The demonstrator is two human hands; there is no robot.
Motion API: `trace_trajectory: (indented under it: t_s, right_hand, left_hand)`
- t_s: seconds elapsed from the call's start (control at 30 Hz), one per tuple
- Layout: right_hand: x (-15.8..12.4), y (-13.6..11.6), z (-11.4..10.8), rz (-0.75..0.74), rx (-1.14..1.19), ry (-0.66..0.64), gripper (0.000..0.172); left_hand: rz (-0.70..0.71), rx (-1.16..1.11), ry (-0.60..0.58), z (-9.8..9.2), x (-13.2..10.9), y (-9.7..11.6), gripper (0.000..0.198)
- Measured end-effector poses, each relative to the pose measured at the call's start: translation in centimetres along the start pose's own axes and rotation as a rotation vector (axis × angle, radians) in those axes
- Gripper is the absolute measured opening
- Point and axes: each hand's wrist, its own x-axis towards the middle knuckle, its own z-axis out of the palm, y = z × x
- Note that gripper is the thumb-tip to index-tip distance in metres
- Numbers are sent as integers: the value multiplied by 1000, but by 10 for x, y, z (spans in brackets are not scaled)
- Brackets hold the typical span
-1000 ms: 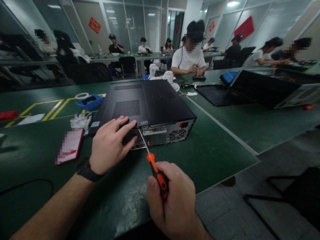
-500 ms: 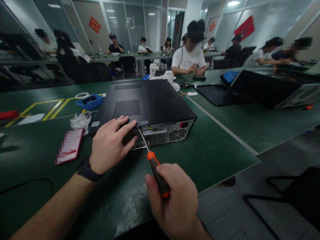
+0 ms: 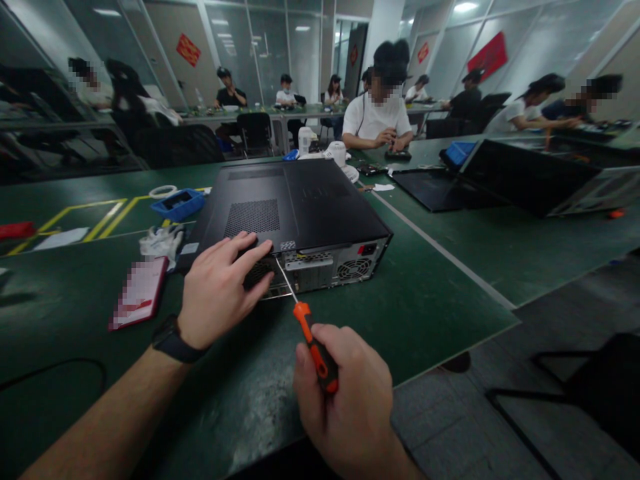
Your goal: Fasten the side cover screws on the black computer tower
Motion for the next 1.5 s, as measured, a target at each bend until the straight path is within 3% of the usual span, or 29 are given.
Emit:
trace_trajectory:
  t_s: [0.2, 0.4, 0.6, 0.8, 1.03, 1.27, 1.5]
  right_hand:
    - [0, 2, 1, -74, 106, -9, 29]
    - [0, 3, 0, -69, 51, -18, 16]
    - [2, 3, 0, -79, 109, -24, 26]
    - [2, -1, -1, -47, 23, -18, 17]
    - [1, 3, 1, -71, 61, -5, 23]
    - [2, -1, -3, -33, 2, -16, 15]
    - [1, 2, 1, -66, 86, -5, 27]
  left_hand:
    - [2, -8, -1, 1, -1, -1, 42]
    - [-1, -9, 0, 1, -1, -1, 43]
    - [2, -8, 2, 1, 0, -1, 42]
    - [0, -9, 0, 1, -1, -1, 42]
    - [-2, -7, -1, 1, -1, -1, 42]
    - [-6, -17, -6, 1, -1, -1, 44]
    - [-4, -4, -5, 1, -1, 0, 43]
